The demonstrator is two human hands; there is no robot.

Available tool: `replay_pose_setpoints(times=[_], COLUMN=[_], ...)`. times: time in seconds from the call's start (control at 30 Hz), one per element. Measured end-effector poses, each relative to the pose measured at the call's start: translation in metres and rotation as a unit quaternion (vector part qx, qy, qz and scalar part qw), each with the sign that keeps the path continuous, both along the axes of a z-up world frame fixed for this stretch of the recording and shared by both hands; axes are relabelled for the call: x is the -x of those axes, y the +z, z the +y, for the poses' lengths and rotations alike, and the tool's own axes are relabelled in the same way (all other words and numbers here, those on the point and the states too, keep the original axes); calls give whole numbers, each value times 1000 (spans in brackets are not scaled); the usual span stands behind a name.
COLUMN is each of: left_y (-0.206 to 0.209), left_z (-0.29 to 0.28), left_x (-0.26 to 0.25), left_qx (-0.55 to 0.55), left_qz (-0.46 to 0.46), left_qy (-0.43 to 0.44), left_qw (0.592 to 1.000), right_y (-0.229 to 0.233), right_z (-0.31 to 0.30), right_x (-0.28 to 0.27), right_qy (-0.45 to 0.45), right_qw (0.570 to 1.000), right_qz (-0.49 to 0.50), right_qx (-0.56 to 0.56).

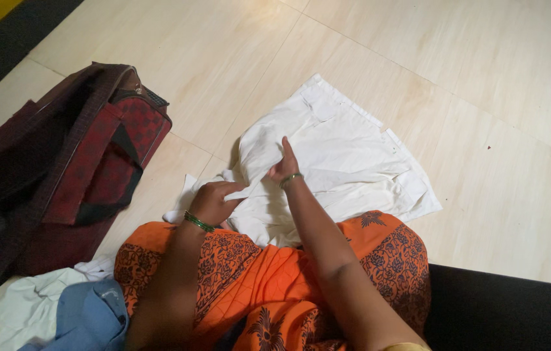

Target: The person folds a white garment by hand on the floor, smoothing the fabric and aligning the edges before placing it in a neat stack.

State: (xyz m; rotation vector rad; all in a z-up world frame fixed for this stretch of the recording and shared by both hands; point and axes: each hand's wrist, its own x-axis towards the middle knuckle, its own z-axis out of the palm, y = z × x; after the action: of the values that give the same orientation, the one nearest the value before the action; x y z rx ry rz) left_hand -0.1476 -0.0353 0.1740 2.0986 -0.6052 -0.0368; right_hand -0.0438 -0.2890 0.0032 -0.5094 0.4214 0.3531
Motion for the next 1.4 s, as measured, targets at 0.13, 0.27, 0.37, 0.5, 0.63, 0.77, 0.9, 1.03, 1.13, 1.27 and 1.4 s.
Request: replay_pose_setpoints(times=[0.13,0.27,0.37,0.5,0.63,0.77,0.9,1.03,1.13,1.27,1.4], left_y=[10,17,7,-16,-25,-23,-35,-54,-62,-67,-68], left_z=[4,8,8,11,16,12,18,22,22,21,34], left_x=[-2,-4,-11,-18,-21,-27,-33,-41,-43,-44,-46], left_qx=[-36,-112,-195,-204,-239,-340,-400,-442,-444,-427,-432], left_qz=[55,29,20,12,19,127,205,269,280,301,330], left_qy=[25,39,58,117,140,143,129,98,99,97,99], left_qw=[998,993,979,972,961,921,884,850,846,847,834], right_y=[29,74,136,172,147,109,73,35,12,-16,-38], right_z=[-25,-100,-162,-224,-265,-250,-234,-221,-186,-147,-124], right_x=[-63,-101,-85,-21,65,131,131,81,39,51,76], right_qy=[-123,-206,-244,-299,-315,-377,-240,-154,-112,63,155], right_qw=[992,969,948,930,921,922,957,892,681,492,504], right_qz=[-15,-138,-196,-196,-208,-78,-109,-140,-158,-99,-54], right_qx=[-3,4,-49,-84,-91,-28,120,401,706,863,848])
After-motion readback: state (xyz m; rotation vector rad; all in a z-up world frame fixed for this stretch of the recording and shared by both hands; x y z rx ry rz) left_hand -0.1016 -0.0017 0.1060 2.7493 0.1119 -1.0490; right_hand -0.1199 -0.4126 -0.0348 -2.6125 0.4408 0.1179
